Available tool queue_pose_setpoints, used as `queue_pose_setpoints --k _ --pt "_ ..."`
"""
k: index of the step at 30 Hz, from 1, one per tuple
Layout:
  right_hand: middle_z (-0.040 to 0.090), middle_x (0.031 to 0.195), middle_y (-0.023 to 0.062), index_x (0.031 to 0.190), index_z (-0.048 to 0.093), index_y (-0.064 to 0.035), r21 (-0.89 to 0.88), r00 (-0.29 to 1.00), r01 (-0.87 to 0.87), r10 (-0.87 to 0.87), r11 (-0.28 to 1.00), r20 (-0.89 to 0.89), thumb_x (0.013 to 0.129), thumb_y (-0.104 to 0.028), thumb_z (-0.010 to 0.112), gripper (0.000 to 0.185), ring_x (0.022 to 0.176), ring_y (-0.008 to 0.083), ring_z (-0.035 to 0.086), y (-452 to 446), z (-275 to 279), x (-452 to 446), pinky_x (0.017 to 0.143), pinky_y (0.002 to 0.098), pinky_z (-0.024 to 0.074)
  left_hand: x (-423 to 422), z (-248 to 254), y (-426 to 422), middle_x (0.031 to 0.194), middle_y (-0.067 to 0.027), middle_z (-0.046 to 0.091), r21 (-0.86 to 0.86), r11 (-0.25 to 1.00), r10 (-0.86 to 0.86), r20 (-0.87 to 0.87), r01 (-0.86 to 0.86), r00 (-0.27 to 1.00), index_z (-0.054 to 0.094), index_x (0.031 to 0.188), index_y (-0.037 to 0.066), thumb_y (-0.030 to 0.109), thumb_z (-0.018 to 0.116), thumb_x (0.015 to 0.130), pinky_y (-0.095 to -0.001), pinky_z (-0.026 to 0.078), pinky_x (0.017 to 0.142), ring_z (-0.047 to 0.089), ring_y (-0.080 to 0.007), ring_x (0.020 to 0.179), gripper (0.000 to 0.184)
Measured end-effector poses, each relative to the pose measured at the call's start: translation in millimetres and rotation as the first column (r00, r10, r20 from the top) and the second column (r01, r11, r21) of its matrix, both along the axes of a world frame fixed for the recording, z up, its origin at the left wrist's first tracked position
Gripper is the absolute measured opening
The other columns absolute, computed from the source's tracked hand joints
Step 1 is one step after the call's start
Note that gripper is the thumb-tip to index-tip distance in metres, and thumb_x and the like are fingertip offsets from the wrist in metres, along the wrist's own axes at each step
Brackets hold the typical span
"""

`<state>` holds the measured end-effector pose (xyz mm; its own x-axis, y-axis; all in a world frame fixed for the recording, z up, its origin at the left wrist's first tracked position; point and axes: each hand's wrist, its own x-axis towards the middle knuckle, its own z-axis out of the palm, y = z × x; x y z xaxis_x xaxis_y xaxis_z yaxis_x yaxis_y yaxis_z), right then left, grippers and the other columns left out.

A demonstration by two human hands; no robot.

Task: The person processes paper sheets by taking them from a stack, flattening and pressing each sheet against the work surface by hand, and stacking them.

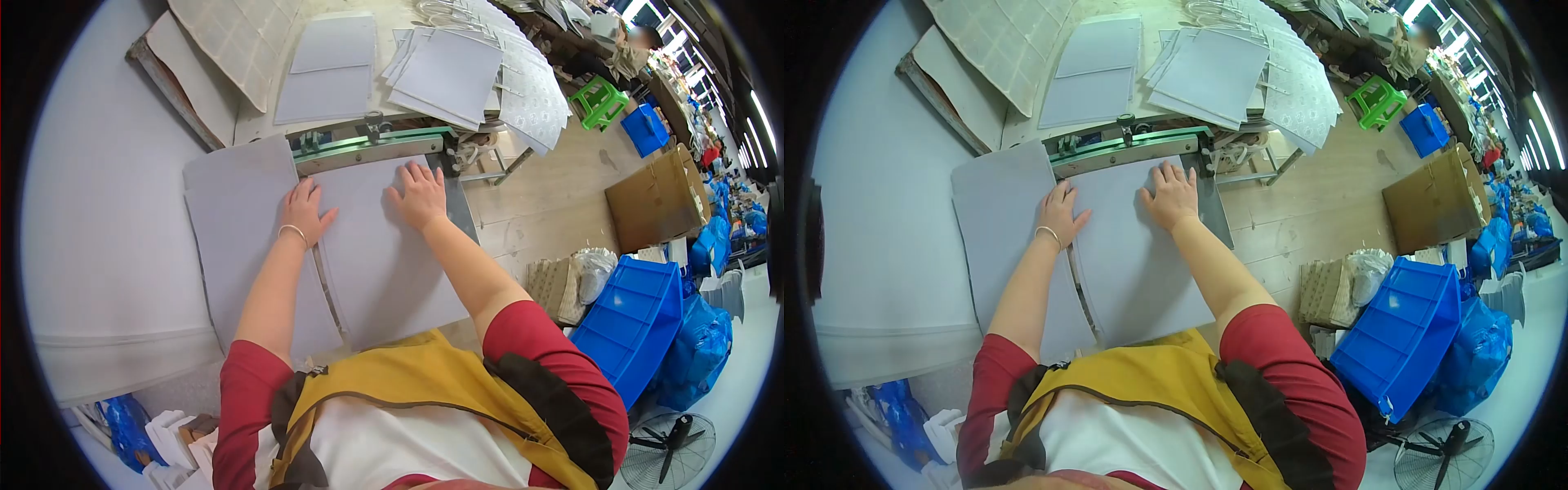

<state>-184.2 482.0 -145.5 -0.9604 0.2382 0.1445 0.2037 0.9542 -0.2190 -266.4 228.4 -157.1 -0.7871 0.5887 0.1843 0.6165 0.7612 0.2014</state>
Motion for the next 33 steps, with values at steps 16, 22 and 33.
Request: queue_pose_setpoints --k 16,22,33 --pt "0.021 0.158 0.0086 0.150 0.027 -0.0136 -0.037 0.980 -0.009 0.016 0.999 0.200 0.097 -0.049 0.035 0.064 0.147 0.0218 0.016 -3 2 8 0.117 0.0508 0.0124 -3 5 -2 0.145 -0.0142 0.041 0.067 0.992 0.093 0.161 -0.105 0.983 0.044 0.138 0.002 0.045 0.063 0.085 -0.0426 0.026 0.113 0.038 -0.0301 0.134 0.071" --pt "0.020 0.159 0.0084 0.150 0.027 -0.0129 -0.046 0.981 -0.042 0.050 0.998 0.189 0.097 -0.049 0.036 0.065 0.147 0.0214 0.016 -5 8 27 0.117 0.0519 0.0107 -2 18 3 0.159 -0.0137 0.017 -0.093 0.995 0.045 0.131 -0.033 0.990 0.028 0.148 0.003 0.055 0.052 0.088 -0.0433 0.013 0.118 0.015 -0.0281 0.147 0.083" --pt "0.021 0.158 0.0082 0.149 0.028 -0.0112 -0.084 0.978 -0.083 0.097 0.993 0.186 0.096 -0.048 0.039 0.065 0.147 0.0217 0.017 -3 10 45 0.114 0.0592 0.0114 23 34 72 0.159 -0.0144 0.015 -0.388 0.917 0.188 0.208 -0.095 0.960 0.020 0.150 0.001 0.062 0.042 0.091 -0.0496 0.006 0.117 0.012 -0.0278 0.147 0.088"
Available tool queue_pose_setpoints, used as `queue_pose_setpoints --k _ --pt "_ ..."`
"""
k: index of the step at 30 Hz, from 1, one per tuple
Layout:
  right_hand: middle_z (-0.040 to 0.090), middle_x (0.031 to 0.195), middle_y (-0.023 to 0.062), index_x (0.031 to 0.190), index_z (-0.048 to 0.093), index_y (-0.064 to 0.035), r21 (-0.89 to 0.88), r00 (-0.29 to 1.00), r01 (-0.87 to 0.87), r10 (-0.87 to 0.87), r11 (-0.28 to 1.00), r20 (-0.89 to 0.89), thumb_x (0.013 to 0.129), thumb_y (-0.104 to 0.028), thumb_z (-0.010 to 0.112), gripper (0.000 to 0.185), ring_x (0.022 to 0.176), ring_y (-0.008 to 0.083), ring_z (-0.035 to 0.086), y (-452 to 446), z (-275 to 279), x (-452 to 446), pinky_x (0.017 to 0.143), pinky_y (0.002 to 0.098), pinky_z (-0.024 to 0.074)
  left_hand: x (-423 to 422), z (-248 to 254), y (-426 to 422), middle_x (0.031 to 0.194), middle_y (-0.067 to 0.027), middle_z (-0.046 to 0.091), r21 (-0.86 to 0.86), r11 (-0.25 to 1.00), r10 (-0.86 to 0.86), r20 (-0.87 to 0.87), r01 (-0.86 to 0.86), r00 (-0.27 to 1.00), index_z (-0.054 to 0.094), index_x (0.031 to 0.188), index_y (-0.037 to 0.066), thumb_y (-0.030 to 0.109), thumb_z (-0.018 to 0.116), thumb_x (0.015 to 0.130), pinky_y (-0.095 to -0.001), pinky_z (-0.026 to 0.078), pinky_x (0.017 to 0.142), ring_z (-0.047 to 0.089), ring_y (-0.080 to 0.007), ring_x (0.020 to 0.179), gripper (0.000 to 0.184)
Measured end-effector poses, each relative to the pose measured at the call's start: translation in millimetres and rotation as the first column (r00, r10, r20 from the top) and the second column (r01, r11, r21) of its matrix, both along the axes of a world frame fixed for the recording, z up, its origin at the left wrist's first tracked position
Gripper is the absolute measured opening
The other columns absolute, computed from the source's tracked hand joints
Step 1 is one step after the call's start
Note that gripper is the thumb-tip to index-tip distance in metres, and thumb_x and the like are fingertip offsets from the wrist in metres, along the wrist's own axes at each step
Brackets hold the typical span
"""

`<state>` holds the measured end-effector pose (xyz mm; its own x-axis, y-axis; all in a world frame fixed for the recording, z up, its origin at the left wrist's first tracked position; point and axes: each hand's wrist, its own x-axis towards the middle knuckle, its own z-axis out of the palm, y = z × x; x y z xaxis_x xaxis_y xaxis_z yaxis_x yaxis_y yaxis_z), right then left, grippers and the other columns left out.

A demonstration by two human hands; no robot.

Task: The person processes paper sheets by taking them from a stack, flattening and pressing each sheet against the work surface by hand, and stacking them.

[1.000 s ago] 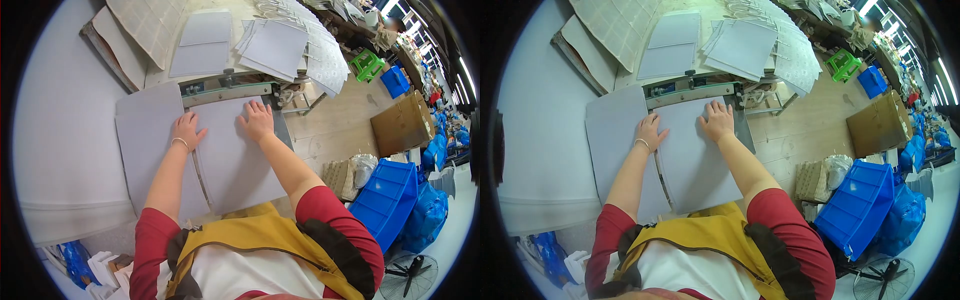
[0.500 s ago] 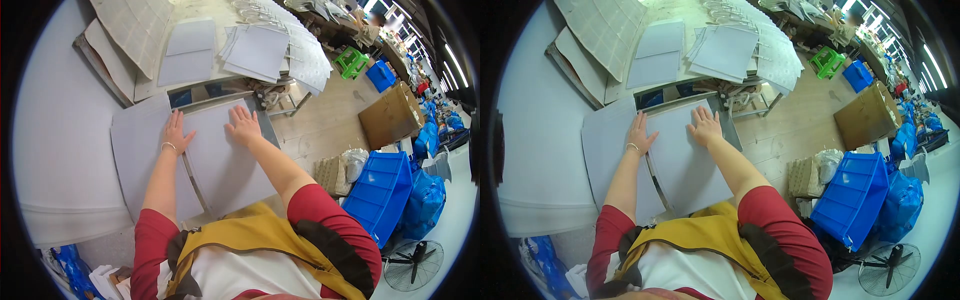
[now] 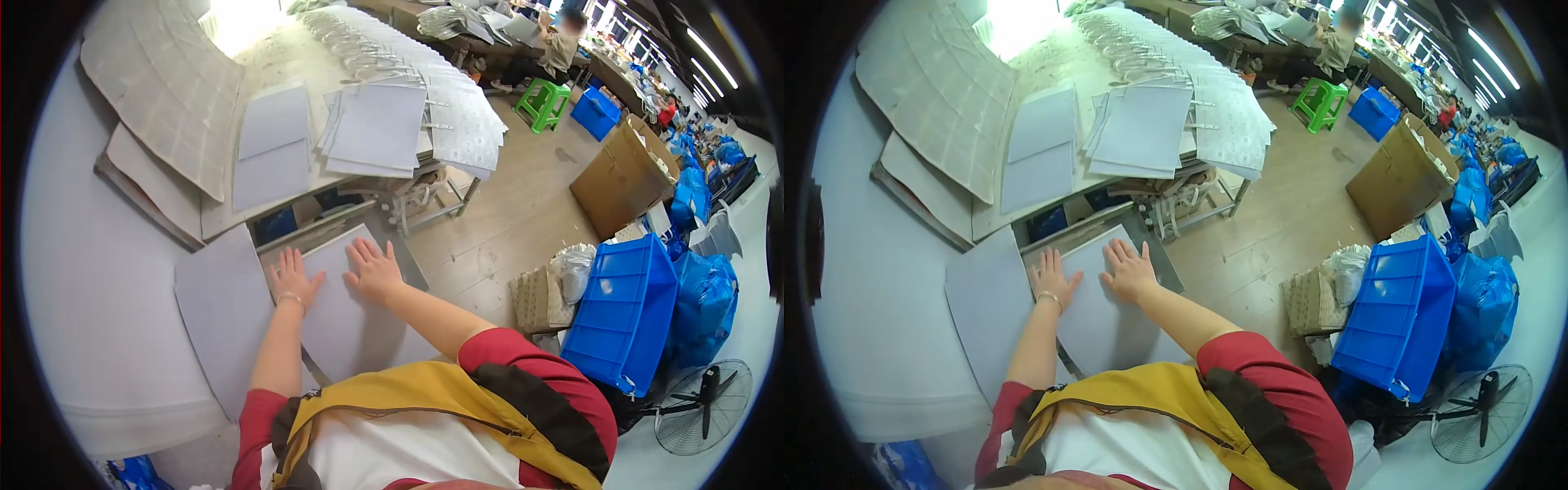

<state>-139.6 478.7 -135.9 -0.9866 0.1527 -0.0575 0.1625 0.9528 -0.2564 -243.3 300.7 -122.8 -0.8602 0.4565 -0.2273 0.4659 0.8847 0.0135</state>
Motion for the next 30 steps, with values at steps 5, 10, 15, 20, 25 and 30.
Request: queue_pose_setpoints --k 5,10,15,20,25,30 --pt "0.023 0.158 0.0075 0.148 0.031 -0.0116 0.021 0.999 -0.026 0.025 0.999 0.019 0.095 -0.048 0.041 0.065 0.146 0.0213 0.019 5 3 2 0.114 0.0605 0.0091 20 0 -24 0.160 -0.0155 0.011 0.001 0.988 0.151 0.011 -0.151 0.988 0.016 0.151 -0.001 0.063 0.040 0.091 -0.0474 0.004 0.118 0.008 -0.0282 0.148 0.090" --pt "0.025 0.157 0.0084 0.146 0.035 -0.0109 0.065 0.994 -0.113 0.112 0.991 0.008 0.094 -0.052 0.040 0.066 0.146 0.0211 0.020 -15 -3 -31 0.115 0.0578 0.0088 18 -20 -30 0.159 -0.0177 0.010 0.016 0.989 0.150 0.004 -0.150 0.989 0.015 0.151 -0.002 0.061 0.040 0.091 -0.0456 0.004 0.119 0.006 -0.0305 0.148 0.090" --pt "0.025 0.157 0.0066 0.149 0.032 -0.0111 -0.065 0.937 -0.348 0.349 0.935 0.001 0.093 -0.056 0.039 0.072 0.147 0.0201 0.019 -33 -13 -58 0.117 0.0542 0.0079 16 -16 -32 0.159 -0.0187 0.010 0.034 0.987 0.154 0.020 -0.154 0.988 0.014 0.151 -0.003 0.060 0.041 0.091 -0.0429 0.003 0.119 0.005 -0.0314 0.148 0.091" --pt "0.022 0.159 0.0044 0.151 0.027 -0.0113 0.083 0.997 -0.078 0.076 0.994 0.030 0.095 -0.056 0.034 0.072 0.147 0.0195 0.016 32 -8 -44 0.117 0.0543 0.0017 17 -18 -32 0.159 -0.0189 0.010 0.055 0.989 0.139 0.019 -0.140 0.990 0.014 0.151 -0.003 0.060 0.043 0.090 -0.0426 0.004 0.119 0.006 -0.0311 0.148 0.092" --pt "0.025 0.157 0.0089 0.149 0.030 -0.0086 0.169 0.999 0.015 -0.023 0.985 0.041 0.094 -0.056 0.037 0.073 0.147 0.0219 0.014 40 6 -38 0.117 0.0559 0.0000 17 -20 -30 0.159 -0.0190 0.010 0.064 0.987 0.149 0.003 -0.149 0.989 0.013 0.150 -0.003 0.062 0.043 0.090 -0.0427 0.005 0.119 0.007 -0.0309 0.148 0.094" --pt "0.019 0.158 0.0135 0.148 0.030 -0.0079 0.129 0.977 0.212 -0.213 0.969 -0.013 0.093 -0.054 0.041 0.073 0.148 0.0253 0.010 41 1 -8 0.117 0.0547 0.0015 20 -19 -25 0.158 -0.0202 0.015 0.057 0.981 0.186 -0.034 -0.184 0.982 0.016 0.150 -0.004 0.063 0.043 0.089 -0.0428 0.006 0.119 0.011 -0.0312 0.147 0.095"
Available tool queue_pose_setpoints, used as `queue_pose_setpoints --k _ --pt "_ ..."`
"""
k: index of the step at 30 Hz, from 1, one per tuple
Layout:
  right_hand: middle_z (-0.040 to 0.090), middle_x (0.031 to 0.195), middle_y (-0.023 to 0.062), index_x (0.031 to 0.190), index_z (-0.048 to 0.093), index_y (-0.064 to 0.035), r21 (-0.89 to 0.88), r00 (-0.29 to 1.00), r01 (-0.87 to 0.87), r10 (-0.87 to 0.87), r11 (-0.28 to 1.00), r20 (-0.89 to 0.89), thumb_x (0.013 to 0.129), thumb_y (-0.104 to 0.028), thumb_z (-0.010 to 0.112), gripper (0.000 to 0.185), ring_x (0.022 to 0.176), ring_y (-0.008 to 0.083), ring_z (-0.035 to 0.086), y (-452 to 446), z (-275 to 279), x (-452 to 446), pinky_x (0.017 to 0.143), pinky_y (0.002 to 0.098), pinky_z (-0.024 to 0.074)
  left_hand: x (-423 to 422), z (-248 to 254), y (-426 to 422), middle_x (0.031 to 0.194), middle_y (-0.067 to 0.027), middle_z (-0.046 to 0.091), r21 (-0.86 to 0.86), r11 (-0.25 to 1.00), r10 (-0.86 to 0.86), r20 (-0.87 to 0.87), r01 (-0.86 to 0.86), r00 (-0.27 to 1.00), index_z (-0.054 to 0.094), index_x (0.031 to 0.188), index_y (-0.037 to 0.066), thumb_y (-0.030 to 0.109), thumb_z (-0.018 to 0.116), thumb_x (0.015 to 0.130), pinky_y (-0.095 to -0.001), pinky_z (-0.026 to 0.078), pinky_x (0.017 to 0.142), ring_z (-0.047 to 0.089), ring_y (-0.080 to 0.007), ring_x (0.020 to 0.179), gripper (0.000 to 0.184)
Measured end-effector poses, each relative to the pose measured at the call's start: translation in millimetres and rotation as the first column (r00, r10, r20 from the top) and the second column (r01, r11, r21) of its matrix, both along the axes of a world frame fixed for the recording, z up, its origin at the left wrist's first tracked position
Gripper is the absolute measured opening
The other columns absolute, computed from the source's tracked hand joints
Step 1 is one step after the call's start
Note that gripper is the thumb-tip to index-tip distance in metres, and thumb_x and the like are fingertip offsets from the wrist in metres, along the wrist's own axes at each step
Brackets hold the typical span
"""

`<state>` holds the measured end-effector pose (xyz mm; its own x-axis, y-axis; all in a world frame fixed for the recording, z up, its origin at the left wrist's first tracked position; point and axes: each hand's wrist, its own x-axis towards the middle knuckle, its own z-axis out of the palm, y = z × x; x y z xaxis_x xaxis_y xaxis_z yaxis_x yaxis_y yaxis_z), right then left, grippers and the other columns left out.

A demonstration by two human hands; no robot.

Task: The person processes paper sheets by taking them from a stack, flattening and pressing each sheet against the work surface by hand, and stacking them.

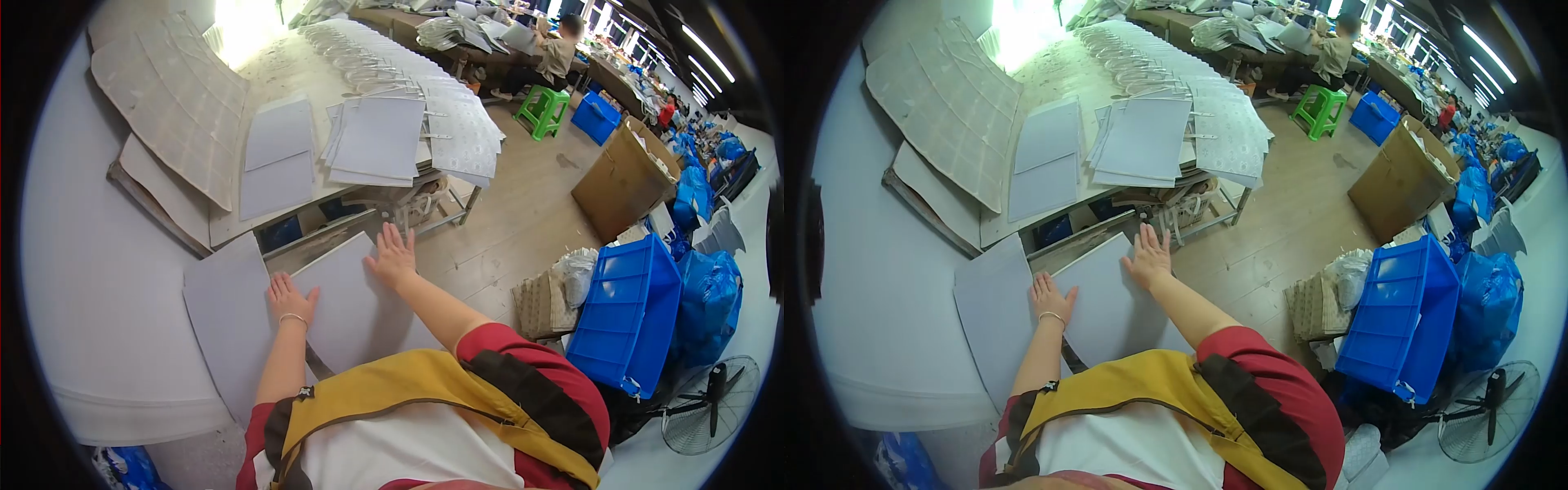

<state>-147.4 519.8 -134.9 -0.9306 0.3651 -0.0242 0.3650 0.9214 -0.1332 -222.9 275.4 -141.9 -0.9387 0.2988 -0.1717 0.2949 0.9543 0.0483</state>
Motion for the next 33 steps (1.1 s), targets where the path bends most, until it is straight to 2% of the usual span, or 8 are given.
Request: queue_pose_setpoints --k 4,6,8,13,19,23,27,33 --pt "0.013 0.158 0.0168 0.149 0.025 -0.0074 -0.151 0.968 0.142 -0.169 0.978 -0.186 0.086 -0.046 0.061 0.082 0.145 0.0324 0.017 0 -14 80 0.114 0.0570 0.0151 -3 -7 -1 0.156 -0.0207 0.020 -0.047 0.999 0.010 -0.034 -0.011 0.999 0.020 0.149 -0.004 0.065 0.042 0.088 -0.0438 0.007 0.119 0.015 -0.0316 0.147 0.094" --pt "0.032 0.150 0.0210 0.151 0.015 -0.0105 -0.375 0.905 0.235 -0.343 0.897 -0.253 0.082 -0.043 0.064 0.091 0.129 0.0410 0.043 -3 -41 122 0.106 0.0505 0.0341 0 0 4 0.156 -0.0203 0.021 -0.060 0.998 0.008 -0.038 -0.011 0.999 0.021 0.149 -0.003 0.065 0.042 0.088 -0.0446 0.008 0.119 0.015 -0.0316 0.146 0.094" --pt "0.058 0.123 0.0254 0.141 0.038 -0.0044 -0.742 0.858 0.320 -0.512 0.590 -0.037 0.078 -0.035 0.065 0.075 0.108 0.0448 0.058 -11 -57 155 0.092 0.0450 0.0465 6 17 8 0.156 -0.0189 0.021 -0.097 0.995 0.037 0.004 -0.036 0.999 0.023 0.149 -0.003 0.064 0.041 0.090 -0.0478 0.008 0.118 0.016 -0.0292 0.146 0.091" --pt "0.067 0.087 0.0228 0.088 0.067 -0.0037 -0.608 0.933 0.162 -0.321 0.777 -0.162 0.072 -0.021 0.059 0.025 0.087 0.0389 0.064 15 -36 164 0.075 0.0450 0.0505 17 20 10 0.145 -0.0161 0.039 -0.096 0.993 -0.086 -0.113 0.075 0.990 0.046 0.134 0.001 0.064 0.048 0.087 -0.0488 0.018 0.114 0.030 -0.0299 0.138 0.079" --pt "0.069 0.089 0.0129 0.084 0.068 -0.0084 0.078 0.979 0.102 -0.086 0.992 -0.182 0.075 -0.013 0.055 0.017 0.096 0.0338 0.063 77 112 100 0.100 0.0521 0.0375 85 3 -15 0.079 -0.0170 0.065 0.563 0.768 -0.309 -0.091 0.305 0.947 0.065 0.068 0.003 0.035 0.069 0.079 -0.0423 0.048 0.069 0.061 -0.0343 0.078 0.034" --pt "0.067 0.092 0.0086 0.078 0.067 -0.0109 0.324 0.885 -0.247 0.348 0.913 -0.308 0.076 -0.007 0.053 0.014 0.105 0.0277 0.058 21 166 35 0.109 0.0576 0.0234 176 15 -36 0.078 -0.0166 0.068 0.761 0.649 -0.477 0.396 0.010 0.785 0.070 0.084 0.000 0.030 0.071 0.080 -0.0347 0.051 0.067 0.065 -0.0274 0.073 0.031" --pt "0.049 0.138 0.0118 0.109 0.066 -0.0173 0.354 0.613 -0.639 0.731 0.682 -0.301 0.081 -0.016 0.057 0.029 0.133 0.0244 0.040 -51 95 -25 0.113 0.0574 0.0187 222 -33 -62 0.094 -0.0094 0.071 0.602 0.644 -0.450 0.797 -0.472 0.403 0.068 0.108 0.001 0.028 0.066 0.090 -0.0303 0.052 0.077 0.065 -0.0166 0.085 0.032" --pt "0.020 0.158 0.0092 0.147 0.034 -0.0247 -0.151 0.938 -0.346 0.346 0.926 -0.022 0.094 -0.052 0.041 0.061 0.147 0.0251 0.016 -93 -8 -21 0.117 0.0537 0.0089 226 -16 -116 0.118 -0.0063 0.064 0.443 0.512 -0.440 0.871 -0.736 0.219 0.060 0.123 0.000 0.021 0.062 0.094 -0.0288 0.048 0.090 0.061 -0.0143 0.103 0.035"
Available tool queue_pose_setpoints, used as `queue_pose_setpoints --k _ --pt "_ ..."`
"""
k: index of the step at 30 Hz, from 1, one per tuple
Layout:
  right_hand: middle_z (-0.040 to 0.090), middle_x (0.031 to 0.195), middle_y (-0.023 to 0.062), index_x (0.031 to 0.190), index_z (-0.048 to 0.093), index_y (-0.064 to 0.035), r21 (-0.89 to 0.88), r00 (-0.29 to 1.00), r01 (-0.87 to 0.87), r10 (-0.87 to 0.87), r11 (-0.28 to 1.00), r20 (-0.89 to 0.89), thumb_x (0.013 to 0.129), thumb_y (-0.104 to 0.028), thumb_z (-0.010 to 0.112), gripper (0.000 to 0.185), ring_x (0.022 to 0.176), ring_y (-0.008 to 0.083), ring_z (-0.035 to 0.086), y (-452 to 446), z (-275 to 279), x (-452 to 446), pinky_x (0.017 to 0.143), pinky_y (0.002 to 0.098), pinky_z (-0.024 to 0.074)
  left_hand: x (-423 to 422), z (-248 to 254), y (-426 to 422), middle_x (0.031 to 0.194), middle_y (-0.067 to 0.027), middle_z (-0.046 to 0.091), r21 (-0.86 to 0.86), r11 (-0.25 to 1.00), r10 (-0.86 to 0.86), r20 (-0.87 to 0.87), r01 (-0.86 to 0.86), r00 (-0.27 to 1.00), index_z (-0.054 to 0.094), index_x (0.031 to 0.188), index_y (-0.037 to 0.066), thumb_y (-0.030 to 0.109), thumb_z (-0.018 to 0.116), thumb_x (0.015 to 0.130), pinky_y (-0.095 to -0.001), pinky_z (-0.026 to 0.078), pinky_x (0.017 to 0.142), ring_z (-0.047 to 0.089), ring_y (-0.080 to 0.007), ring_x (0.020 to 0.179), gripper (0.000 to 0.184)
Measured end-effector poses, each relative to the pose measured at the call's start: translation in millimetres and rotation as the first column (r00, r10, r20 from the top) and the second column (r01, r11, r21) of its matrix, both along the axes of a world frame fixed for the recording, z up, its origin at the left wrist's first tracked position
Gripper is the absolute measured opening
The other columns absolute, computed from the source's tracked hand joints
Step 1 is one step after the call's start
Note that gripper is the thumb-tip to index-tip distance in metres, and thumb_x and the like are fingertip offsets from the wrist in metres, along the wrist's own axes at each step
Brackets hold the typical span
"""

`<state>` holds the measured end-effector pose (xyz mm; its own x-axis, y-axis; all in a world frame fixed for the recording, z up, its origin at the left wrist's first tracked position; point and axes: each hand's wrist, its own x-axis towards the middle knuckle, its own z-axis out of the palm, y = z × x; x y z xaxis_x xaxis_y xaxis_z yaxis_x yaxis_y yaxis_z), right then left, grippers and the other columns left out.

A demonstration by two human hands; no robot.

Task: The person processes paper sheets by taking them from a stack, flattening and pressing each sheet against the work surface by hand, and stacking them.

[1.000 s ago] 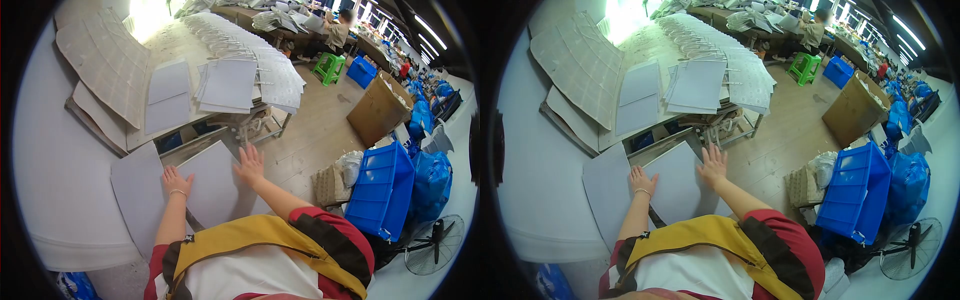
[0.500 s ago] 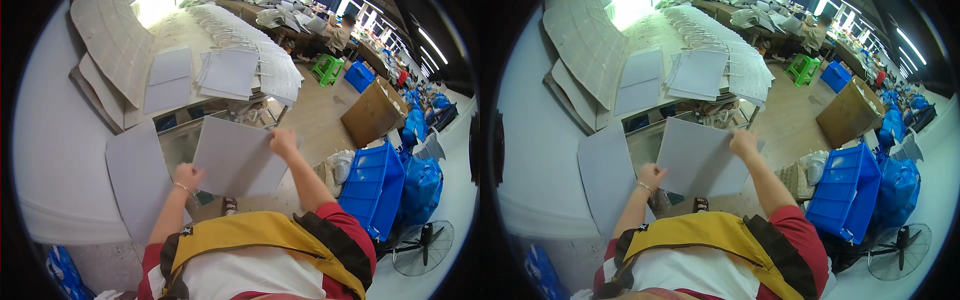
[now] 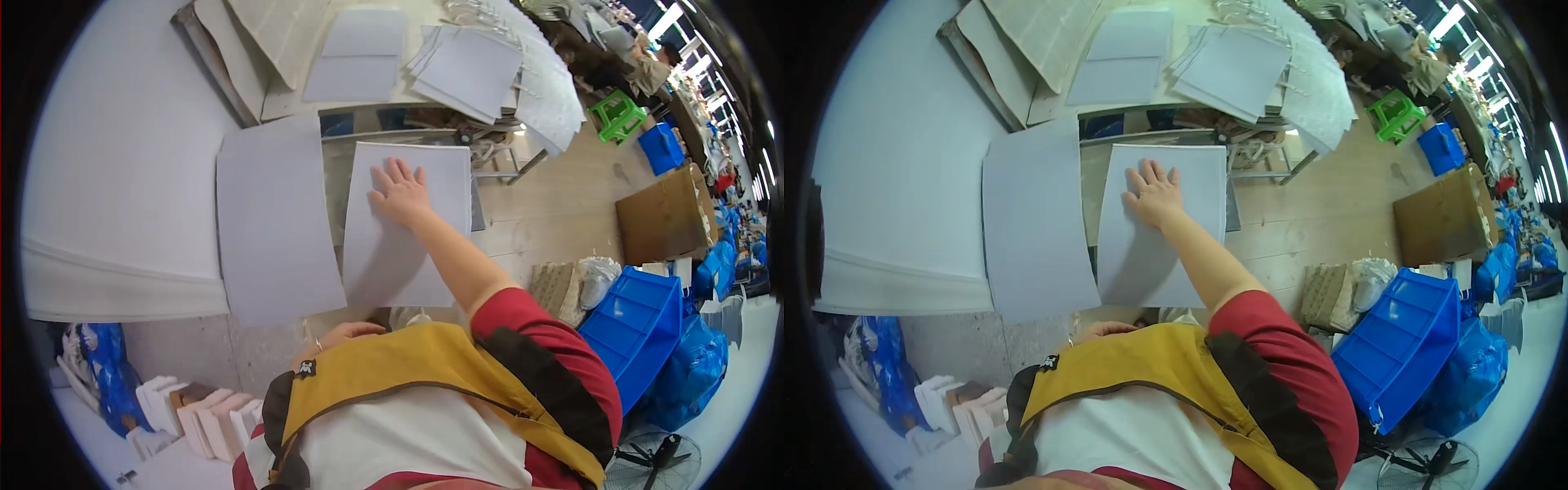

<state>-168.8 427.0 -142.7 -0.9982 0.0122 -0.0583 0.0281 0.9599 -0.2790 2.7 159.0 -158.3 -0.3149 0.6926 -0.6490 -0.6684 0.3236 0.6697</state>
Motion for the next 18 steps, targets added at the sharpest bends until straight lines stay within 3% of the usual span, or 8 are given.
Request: queue_pose_setpoints --k 5,7,9,10,12,14,16,18 --pt "0.022 0.158 0.0098 0.145 0.039 -0.0240 -0.040 0.995 -0.102 0.102 0.994 -0.005 0.092 -0.050 0.046 0.059 0.146 0.0268 0.018 0 0 -1 0.116 0.0559 0.0107 -19 -5 2 0.111 -0.0074 0.067 0.000 0.996 0.088 -0.366 -0.094 0.926 0.063 0.114 -0.001 0.020 0.060 0.095 -0.0264 0.049 0.088 0.061 -0.0120 0.103 0.028" --pt "0.023 0.157 0.0105 0.144 0.040 -0.0232 -0.110 0.992 -0.116 0.122 0.987 0.042 0.091 -0.049 0.049 0.059 0.146 0.0270 0.019 10 8 -6 0.116 0.0547 0.0120 -35 4 25 0.113 -0.0114 0.066 0.084 0.980 0.196 -0.588 -0.181 0.785 0.064 0.113 0.001 0.021 0.062 0.092 -0.0300 0.048 0.092 0.061 -0.0192 0.107 0.029" --pt "0.024 0.157 0.0113 0.143 0.042 -0.0224 -0.181 0.987 -0.117 0.134 0.977 0.087 0.090 -0.047 0.052 0.060 0.145 0.0272 0.020 23 7 -3 0.116 0.0535 0.0133 -59 25 50 0.132 -0.0174 0.054 -0.043 0.995 -0.016 -0.959 -0.090 0.282 0.059 0.124 0.004 0.028 0.063 0.090 -0.0404 0.039 0.104 0.051 -0.0301 0.123 0.042" --pt "0.027 0.155 0.0118 0.142 0.043 -0.0215 -0.243 0.998 -0.054 0.057 0.969 0.005 0.088 -0.045 0.057 0.061 0.144 0.0281 0.022 32 -3 -1 0.116 0.0517 0.0150 -72 25 61 0.132 -0.0174 0.054 -0.036 0.997 -0.014 -0.961 -0.073 0.277 0.059 0.124 0.004 0.028 0.063 0.090 -0.0404 0.039 0.104 0.051 -0.0301 0.123 0.042" --pt "0.030 0.154 0.0122 0.141 0.043 -0.0205 -0.305 0.996 0.022 -0.049 0.952 -0.079 0.086 -0.042 0.061 0.062 0.143 0.0290 0.024 49 -9 13 0.116 0.0500 0.0168 -91 18 81 0.145 -0.0200 0.039 -0.396 0.884 -0.430 -0.898 -0.249 -0.097 0.051 0.134 0.007 0.039 0.064 0.085 -0.0489 0.027 0.111 0.034 -0.0372 0.135 0.059" --pt "0.034 0.150 0.0195 0.140 0.045 -0.0124 -0.042 0.933 0.270 -0.273 0.962 -0.236 0.081 -0.038 0.068 0.068 0.139 0.0317 0.031 66 -2 61 0.114 0.0463 0.0221 -103 11 84 0.148 -0.0191 0.035 -0.469 0.852 -0.501 -0.859 -0.234 -0.104 0.047 0.137 0.008 0.042 0.063 0.085 -0.0498 0.024 0.112 0.029 -0.0369 0.138 0.064" --pt "0.036 0.147 0.0237 0.138 0.045 -0.0050 -0.146 0.818 0.433 -0.456 0.889 -0.349 0.080 -0.039 0.071 0.073 0.138 0.0342 0.033 87 -15 104 0.113 0.0438 0.0258 -110 16 88 0.147 -0.0183 0.036 -0.527 0.814 -0.560 -0.824 -0.243 -0.090 0.049 0.136 0.009 0.044 0.064 0.083 -0.0496 0.025 0.112 0.030 -0.0363 0.137 0.065" --pt "0.041 0.141 0.0271 0.135 0.046 -0.0020 -0.561 0.703 0.501 -0.688 0.659 -0.181 0.080 -0.043 0.071 0.073 0.128 0.0380 0.044 98 -58 142 0.103 0.0443 0.0392 -118 13 91 0.144 -0.0179 0.040 -0.489 0.839 -0.516 -0.854 -0.238 -0.066 0.052 0.132 0.009 0.042 0.065 0.083 -0.0493 0.027 0.111 0.032 -0.0363 0.135 0.061"
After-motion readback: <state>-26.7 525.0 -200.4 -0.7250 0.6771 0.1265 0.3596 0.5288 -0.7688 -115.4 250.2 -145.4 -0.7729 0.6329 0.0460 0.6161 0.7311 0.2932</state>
